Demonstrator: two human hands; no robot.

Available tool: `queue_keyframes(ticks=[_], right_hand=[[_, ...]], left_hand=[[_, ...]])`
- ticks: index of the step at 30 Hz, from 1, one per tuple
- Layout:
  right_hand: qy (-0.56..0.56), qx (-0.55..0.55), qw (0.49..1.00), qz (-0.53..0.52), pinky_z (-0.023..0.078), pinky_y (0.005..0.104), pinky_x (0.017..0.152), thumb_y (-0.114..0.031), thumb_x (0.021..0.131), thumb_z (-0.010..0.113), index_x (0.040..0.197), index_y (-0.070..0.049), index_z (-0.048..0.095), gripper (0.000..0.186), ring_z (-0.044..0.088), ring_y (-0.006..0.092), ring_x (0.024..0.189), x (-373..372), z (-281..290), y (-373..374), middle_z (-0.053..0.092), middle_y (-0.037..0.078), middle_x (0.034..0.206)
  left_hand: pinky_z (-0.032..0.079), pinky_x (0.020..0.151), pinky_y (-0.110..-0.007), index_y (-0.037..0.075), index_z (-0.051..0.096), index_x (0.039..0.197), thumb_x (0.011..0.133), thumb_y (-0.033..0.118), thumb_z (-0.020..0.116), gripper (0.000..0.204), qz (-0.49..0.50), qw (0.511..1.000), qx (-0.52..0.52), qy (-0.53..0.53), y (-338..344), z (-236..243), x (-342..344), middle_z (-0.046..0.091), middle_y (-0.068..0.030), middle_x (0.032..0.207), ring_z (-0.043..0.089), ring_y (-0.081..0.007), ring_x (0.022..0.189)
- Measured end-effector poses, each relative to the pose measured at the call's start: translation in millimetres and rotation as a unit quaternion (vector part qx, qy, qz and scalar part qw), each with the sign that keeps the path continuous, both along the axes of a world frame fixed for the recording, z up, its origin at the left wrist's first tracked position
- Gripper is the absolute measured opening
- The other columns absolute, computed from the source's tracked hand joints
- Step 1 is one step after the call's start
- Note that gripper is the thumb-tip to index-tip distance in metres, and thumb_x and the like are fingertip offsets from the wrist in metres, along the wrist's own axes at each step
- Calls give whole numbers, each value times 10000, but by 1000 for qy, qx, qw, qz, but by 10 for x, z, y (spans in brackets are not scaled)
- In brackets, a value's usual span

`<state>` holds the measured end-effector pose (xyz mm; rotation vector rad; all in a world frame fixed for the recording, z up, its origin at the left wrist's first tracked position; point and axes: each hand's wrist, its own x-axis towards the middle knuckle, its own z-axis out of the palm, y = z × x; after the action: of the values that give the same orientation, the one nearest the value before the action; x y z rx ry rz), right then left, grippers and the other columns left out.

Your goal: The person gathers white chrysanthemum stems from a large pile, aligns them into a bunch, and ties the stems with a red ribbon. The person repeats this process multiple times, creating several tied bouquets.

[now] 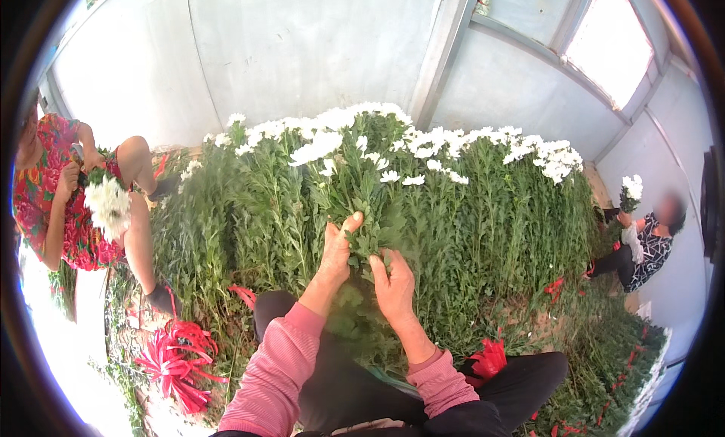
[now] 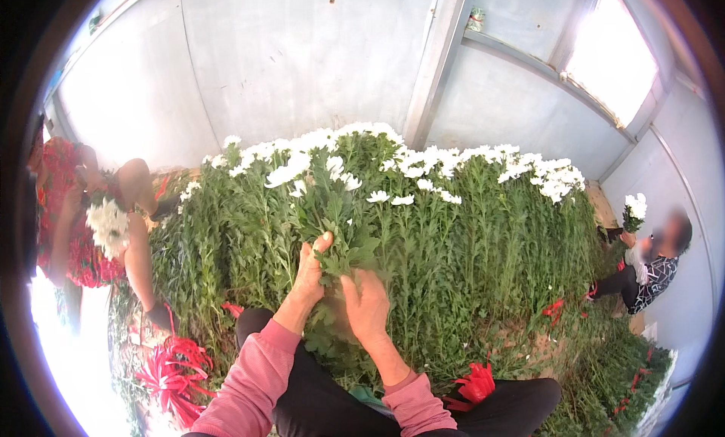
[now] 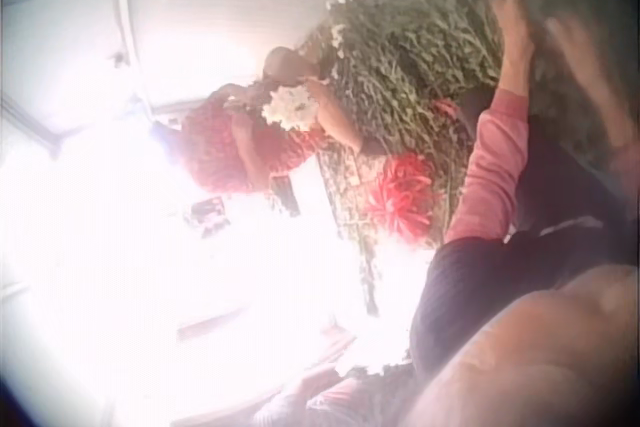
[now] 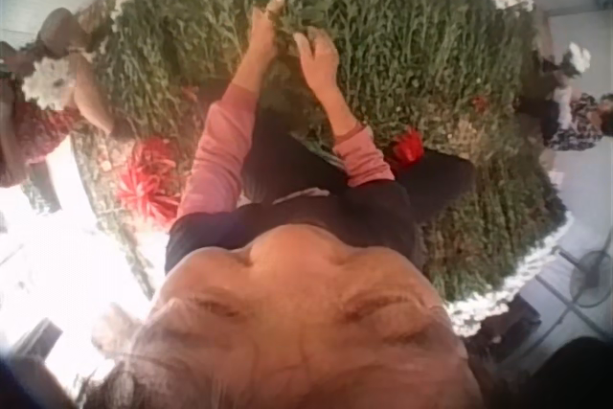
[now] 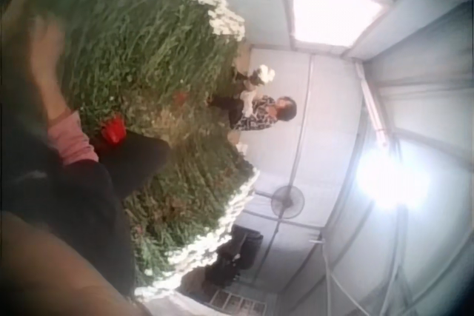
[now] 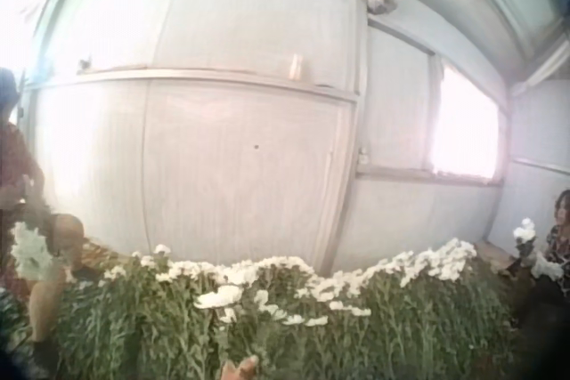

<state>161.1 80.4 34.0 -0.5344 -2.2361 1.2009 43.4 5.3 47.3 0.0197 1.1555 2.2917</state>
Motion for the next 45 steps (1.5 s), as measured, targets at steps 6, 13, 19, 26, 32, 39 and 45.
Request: queue_keyframes(ticks=[6, 13, 19, 26, 32, 39, 45], right_hand=[[74, -107, 992, 10, 474, 364, 787, -193, 915, 677, 1058, 22, 661, 259, 615, 281, 864, -72, -83, -48, 648, 139, 948], [48, -320, 945, 54, 452, 280, 759, -149, 876, 701, 1062, 15, 625, 259, 535, 109, 828, -132, 28, -84, 629, 24, 904], [75, -404, 905, 105, 453, 267, 821, -106, 904, 660, 1207, 11, 606, 330, 563, 103, 883, -166, 55, -163, 645, 7, 977], [95, -231, 968, 25, 431, 250, 808, -63, 918, 682, 1122, 6, 675, 216, 540, 89, 891, -135, 6, -239, 598, -23, 986], [169, -232, 958, -16, 432, 240, 733, -100, 903, 709, 1078, 19, 648, 220, 531, 92, 824, -177, 39, -246, 585, 17, 954], [27, -184, 979, 85, 454, 248, 730, -71, 922, 642, 1221, 41, 557, 330, 530, 79, 812, -255, 157, -15, 593, -6, 949], [133, -342, 917, 153, 450, 238, 860, -29, 975, 539, 1341, 57, 475, 381, 538, 82, 950, -167, 250, -74, 575, 30, 1101]], left_hand=[[484, 929, -405, 43, 567, 1150, 790, 342, 795, 520, -10, 999, 8, -32, -76, -134, -70, 563, -113, 1182, 562, -237, 1067], [482, 945, -393, 19, 521, 1262, 798, 359, 804, 641, -25, 999, -21, -11, -148, -196, -71, 579, -104, 1190, 584, -246, 1079], [560, 819, -388, 36, 480, 1219, 821, 365, 813, 614, -15, 1000, -14, -16, -228, -93, -2, 613, -87, 1053, 646, -220, 935], [549, 831, -362, 56, 575, 1194, 891, 373, 715, 460, 9, 999, 3, -40, -158, -281, -42, 649, -75, 1069, 658, -201, 929], [533, 854, -376, 36, 570, 1226, 881, 346, 691, 479, 31, 997, 20, -71, -164, -631, -214, 634, -97, 1141, 639, -212, 984], [526, 820, -374, 12, 599, 1163, 850, 341, 711, 468, -3, 999, -39, -8, -234, -501, -57, 626, -100, 1105, 623, -211, 961], [570, 805, -363, 76, 615, 1160, 984, 363, 544, 344, 13, 997, 47, -58, -149, -760, -179, 675, -53, 1055, 670, -192, 887]])
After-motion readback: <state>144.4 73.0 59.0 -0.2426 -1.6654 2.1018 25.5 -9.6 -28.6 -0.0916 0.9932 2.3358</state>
